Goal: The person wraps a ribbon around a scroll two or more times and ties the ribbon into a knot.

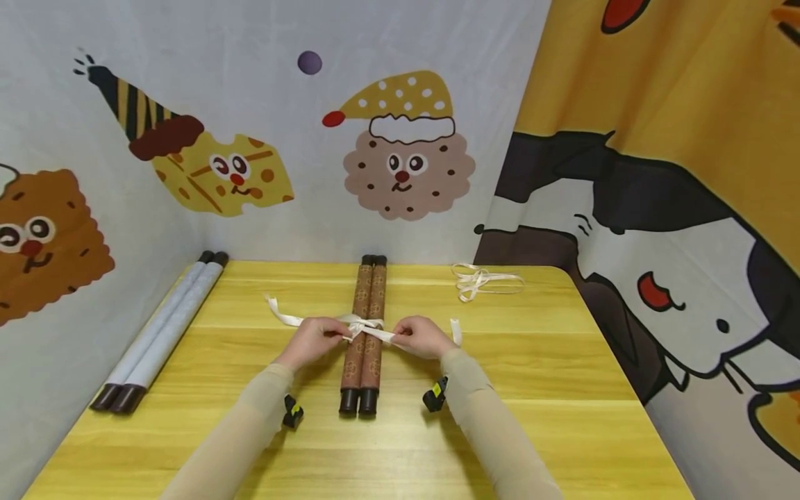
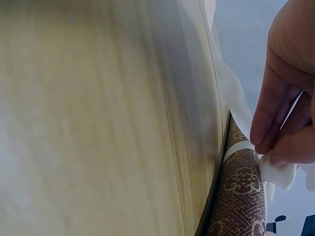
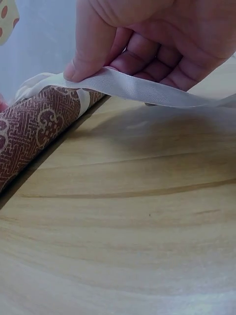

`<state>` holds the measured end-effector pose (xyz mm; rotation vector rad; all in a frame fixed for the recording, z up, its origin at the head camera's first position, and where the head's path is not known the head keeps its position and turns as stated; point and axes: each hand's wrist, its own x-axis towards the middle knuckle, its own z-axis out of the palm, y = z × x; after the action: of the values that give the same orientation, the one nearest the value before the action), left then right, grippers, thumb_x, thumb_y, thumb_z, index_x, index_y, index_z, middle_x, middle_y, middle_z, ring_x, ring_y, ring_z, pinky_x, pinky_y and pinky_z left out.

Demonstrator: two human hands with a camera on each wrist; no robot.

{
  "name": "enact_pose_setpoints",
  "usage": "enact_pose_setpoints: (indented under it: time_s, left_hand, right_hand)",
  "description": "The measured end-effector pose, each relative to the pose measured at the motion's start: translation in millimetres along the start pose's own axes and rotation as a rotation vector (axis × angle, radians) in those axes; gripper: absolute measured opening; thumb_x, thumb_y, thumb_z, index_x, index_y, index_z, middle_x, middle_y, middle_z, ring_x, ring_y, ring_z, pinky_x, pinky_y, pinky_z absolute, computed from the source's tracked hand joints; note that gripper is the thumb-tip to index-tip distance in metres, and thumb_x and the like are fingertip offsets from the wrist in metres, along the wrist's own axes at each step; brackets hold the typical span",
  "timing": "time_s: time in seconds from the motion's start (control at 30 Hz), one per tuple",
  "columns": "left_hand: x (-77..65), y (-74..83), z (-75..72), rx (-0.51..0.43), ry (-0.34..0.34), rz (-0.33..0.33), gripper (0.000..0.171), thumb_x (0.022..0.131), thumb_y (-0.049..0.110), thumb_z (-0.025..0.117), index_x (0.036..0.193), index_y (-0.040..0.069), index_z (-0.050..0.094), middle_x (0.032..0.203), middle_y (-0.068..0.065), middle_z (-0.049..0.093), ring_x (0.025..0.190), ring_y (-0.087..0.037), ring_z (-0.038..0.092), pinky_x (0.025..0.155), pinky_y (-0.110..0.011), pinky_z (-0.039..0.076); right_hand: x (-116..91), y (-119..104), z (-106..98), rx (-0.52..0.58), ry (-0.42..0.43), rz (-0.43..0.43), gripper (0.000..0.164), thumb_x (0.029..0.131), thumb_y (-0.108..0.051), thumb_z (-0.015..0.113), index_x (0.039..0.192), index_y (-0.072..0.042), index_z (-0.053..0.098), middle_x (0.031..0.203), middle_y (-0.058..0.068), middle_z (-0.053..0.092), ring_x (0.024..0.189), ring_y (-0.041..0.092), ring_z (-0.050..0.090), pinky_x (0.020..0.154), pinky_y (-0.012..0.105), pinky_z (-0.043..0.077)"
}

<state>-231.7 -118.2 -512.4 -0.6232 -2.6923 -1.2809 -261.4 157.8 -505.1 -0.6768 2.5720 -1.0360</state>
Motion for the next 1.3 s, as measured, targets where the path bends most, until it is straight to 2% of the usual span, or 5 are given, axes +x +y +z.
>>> enact_pose_setpoints:
  time_s: [0.37, 0.63, 0.8, 1.07, 1.3]
  left_hand:
    - [-2.2, 0.9, -0.9, 0.011, -0.019, 0.000, 0.022, 0.082, -0.008, 0.071, 0.088, 0.012, 0.078, 0.095, -0.002, 0.075, 0.095, -0.025, 0.069, 0.090, -0.041, 0.053]
    - [-3.9, 5.3, -5.8, 0.011, -0.075, -0.108, 0.026, 0.083, -0.004, 0.067, 0.097, 0.015, 0.078, 0.106, -0.002, 0.072, 0.091, -0.017, 0.065, 0.086, -0.039, 0.054]
    - [-4.3, 6.4, -13.7, 0.059, -0.070, -0.108, 0.024, 0.081, -0.001, 0.067, 0.089, 0.018, 0.078, 0.103, 0.000, 0.071, 0.097, -0.022, 0.063, 0.089, -0.044, 0.051]
    - [7.0, 8.9, -27.3, 0.099, -0.018, -0.097, 0.013, 0.088, 0.007, 0.067, 0.096, 0.011, 0.076, 0.103, -0.004, 0.072, 0.102, -0.027, 0.064, 0.091, -0.047, 0.050]
    - [22.8, 20.7, -21.8, 0.158, 0.012, -0.061, 0.018, 0.092, 0.014, 0.071, 0.106, 0.005, 0.074, 0.104, -0.007, 0.072, 0.098, -0.025, 0.066, 0.091, -0.044, 0.051]
  right_hand:
    - [-2, 6, 0, 0.037, 0.019, -0.040, 0.010, 0.094, -0.017, 0.068, 0.088, -0.010, 0.069, 0.075, -0.006, 0.061, 0.069, 0.011, 0.050, 0.067, 0.029, 0.041]
    - [-2, 4, 1, 0.045, 0.020, -0.016, 0.010, 0.094, -0.017, 0.068, 0.088, -0.010, 0.070, 0.076, -0.006, 0.062, 0.068, 0.011, 0.051, 0.066, 0.029, 0.042]
    - [-1, 1, 2, 0.043, 0.014, 0.004, 0.010, 0.094, -0.018, 0.069, 0.088, -0.011, 0.070, 0.075, -0.006, 0.061, 0.066, 0.012, 0.050, 0.065, 0.029, 0.042]
    - [-1, 0, 2, 0.047, 0.020, 0.004, 0.009, 0.094, -0.018, 0.069, 0.088, -0.011, 0.070, 0.074, -0.007, 0.061, 0.065, 0.012, 0.050, 0.064, 0.030, 0.042]
    - [-1, 2, 3, 0.050, 0.019, 0.000, 0.010, 0.094, -0.019, 0.069, 0.088, -0.011, 0.070, 0.074, -0.007, 0.061, 0.065, 0.012, 0.050, 0.064, 0.029, 0.042]
